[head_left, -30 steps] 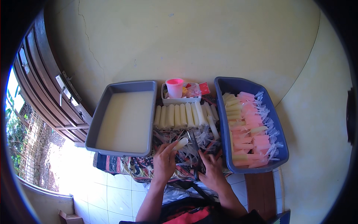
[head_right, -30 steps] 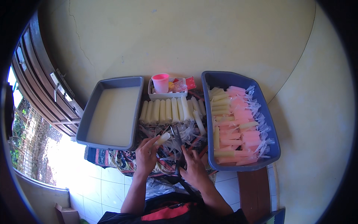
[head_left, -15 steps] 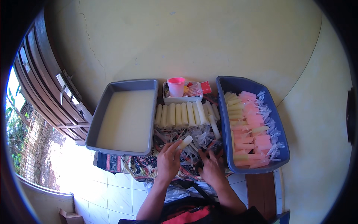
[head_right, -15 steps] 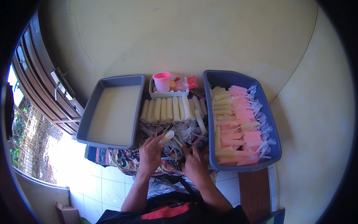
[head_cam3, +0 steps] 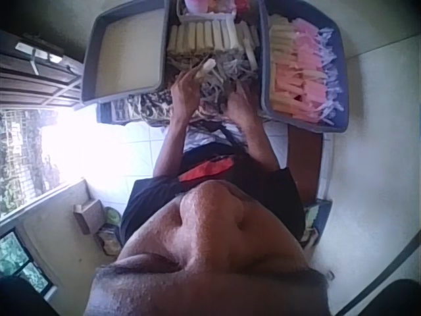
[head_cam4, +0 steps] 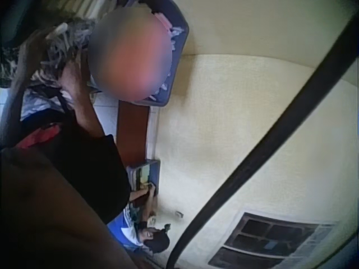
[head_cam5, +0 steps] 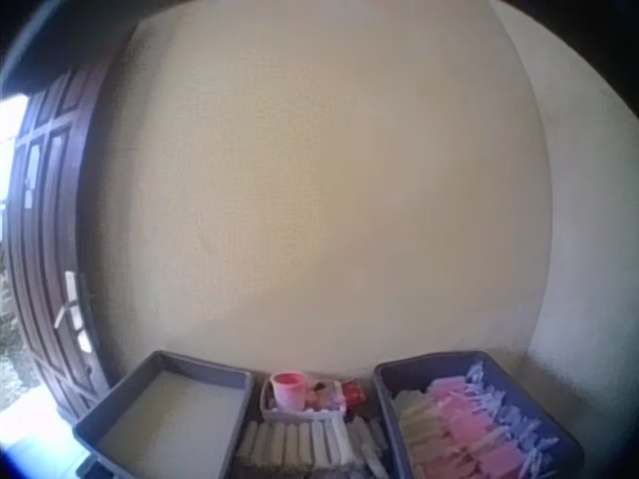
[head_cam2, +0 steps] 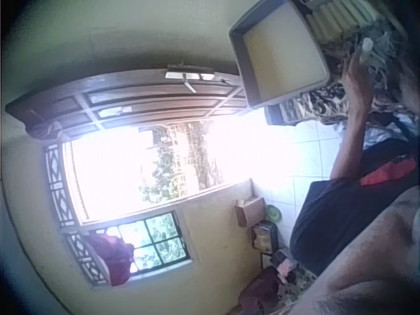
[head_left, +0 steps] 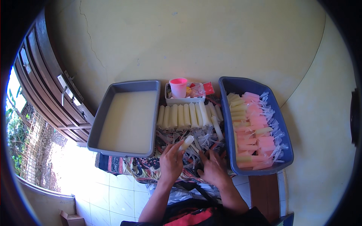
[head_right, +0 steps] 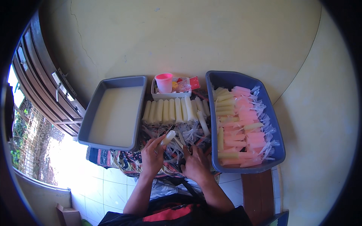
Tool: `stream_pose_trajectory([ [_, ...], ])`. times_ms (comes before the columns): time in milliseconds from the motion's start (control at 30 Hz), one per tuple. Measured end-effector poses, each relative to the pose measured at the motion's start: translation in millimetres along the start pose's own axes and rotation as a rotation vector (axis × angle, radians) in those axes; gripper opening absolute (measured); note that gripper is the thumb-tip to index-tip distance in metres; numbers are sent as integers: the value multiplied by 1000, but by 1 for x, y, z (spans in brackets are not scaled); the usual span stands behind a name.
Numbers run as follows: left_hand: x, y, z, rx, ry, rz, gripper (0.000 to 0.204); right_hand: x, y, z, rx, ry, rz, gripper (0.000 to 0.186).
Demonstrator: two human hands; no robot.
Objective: The person picks up filled ice candy plastic tubes one at a time and uses a tool to seal the ends, then organizes the finished tubes in a container.
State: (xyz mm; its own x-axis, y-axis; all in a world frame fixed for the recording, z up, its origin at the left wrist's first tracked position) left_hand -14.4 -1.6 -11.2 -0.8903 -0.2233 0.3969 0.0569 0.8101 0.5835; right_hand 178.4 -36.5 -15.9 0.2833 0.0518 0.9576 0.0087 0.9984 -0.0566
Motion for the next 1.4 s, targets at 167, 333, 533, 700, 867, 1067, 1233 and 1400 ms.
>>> stream_pose_trajectory([
  [167,-1,1,-4,43,9,-61,38,3,11,3,124,293,-133,77],
  [333,-9,7,0,58,-38,-107,37,14,29,26,66,895,-133,60],
  [533,-31,32,13,86,-201,-167,36,5,66,31,129,875,-320,57],
  [700,-40,79,29,224,-426,-40,33,22,82,39,141,800,-505,68],
  [867,-50,113,31,283,-486,34,30,40,100,42,108,763,-518,78],
  [1067,-77,127,37,0,-340,115,30,40,130,20,-57,641,-661,64],
  [1233,-91,124,55,-176,-168,194,44,28,148,6,-66,457,-795,55],
  [1400,-105,120,69,-330,-115,206,52,9,160,-9,-100,395,-756,54],
])
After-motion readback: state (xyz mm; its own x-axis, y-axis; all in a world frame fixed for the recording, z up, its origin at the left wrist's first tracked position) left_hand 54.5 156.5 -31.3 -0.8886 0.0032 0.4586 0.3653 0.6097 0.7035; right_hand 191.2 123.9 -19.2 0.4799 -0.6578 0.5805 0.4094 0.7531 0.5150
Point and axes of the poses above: each hand's wrist, its own y-axis towards the middle knuckle, its own x-axis out of the back of the hand, z = x × y, the point moved 2 cm from there along y, towards the middle knuckle, and after that the axes turned 12 degrees about -x, right-handed, at the moved point
